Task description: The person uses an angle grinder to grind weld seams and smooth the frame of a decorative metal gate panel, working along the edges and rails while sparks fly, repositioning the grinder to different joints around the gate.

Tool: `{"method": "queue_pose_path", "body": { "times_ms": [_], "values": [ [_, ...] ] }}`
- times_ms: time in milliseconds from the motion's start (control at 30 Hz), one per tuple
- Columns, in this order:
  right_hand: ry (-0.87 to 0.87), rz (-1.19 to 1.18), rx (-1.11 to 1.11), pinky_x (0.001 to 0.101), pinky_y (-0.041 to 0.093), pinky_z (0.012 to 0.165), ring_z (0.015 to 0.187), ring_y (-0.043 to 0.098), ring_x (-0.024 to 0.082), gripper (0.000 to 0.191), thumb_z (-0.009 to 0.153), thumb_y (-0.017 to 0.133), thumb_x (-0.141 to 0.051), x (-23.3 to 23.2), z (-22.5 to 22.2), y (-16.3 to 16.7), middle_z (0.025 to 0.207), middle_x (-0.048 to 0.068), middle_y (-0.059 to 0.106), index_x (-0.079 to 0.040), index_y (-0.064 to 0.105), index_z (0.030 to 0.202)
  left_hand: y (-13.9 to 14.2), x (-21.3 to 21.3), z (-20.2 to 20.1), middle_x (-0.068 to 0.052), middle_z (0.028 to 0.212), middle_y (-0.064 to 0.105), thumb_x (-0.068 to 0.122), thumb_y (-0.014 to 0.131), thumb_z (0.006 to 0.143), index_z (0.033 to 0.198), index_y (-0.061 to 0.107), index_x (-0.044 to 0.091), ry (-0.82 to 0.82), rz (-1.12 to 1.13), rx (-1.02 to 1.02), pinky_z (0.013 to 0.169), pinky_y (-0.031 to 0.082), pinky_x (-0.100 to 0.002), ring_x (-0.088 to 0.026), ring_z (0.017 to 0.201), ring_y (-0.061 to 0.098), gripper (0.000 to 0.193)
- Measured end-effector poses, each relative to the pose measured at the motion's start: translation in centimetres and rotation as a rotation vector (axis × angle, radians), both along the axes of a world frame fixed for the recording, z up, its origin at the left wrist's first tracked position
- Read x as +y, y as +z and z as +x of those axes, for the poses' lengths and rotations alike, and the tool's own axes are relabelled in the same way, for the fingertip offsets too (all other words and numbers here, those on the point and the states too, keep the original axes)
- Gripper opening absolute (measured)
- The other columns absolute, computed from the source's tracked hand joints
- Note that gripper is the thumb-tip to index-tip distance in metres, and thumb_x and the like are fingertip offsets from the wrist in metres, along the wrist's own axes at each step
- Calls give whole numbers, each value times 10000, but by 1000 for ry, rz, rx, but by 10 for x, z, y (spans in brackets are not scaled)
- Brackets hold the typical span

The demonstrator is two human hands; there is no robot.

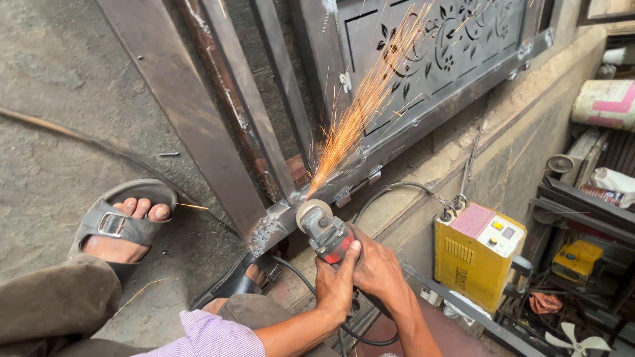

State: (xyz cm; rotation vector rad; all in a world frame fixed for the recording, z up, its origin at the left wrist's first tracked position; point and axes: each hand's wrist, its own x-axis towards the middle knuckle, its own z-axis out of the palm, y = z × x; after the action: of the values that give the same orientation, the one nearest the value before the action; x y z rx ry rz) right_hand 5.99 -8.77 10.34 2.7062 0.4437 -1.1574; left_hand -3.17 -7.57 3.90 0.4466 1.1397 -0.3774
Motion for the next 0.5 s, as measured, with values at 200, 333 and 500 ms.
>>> {"method": "queue_pose_path", "body": {
  "times_ms": [200,333,500],
  "values": [
    [-119,-53,-139,532,528,882,1053,663,466,662,782,704,-314,-13,9,5,1095,245,722,-174,531,1406,-2,15,22,-151,1187,730,647,700,762,1275,569,71,-209,-138,-146,959,535,-395,-268,1093,719,782],
    [-161,-5,-196,533,534,868,1051,672,465,627,784,688,-300,-26,15,6,1070,246,733,-162,556,1382,-3,15,35,-136,1204,715,644,694,750,1294,562,84,-205,-75,-244,956,529,-403,-272,1100,705,791],
    [-40,51,-185,537,528,870,1043,661,480,576,820,656,-268,-32,17,-5,1099,252,719,-130,555,1369,-7,8,31,-147,1222,721,654,709,760,1301,556,80,-183,-38,-172,1004,511,-394,-272,1146,703,803]
  ]
}}
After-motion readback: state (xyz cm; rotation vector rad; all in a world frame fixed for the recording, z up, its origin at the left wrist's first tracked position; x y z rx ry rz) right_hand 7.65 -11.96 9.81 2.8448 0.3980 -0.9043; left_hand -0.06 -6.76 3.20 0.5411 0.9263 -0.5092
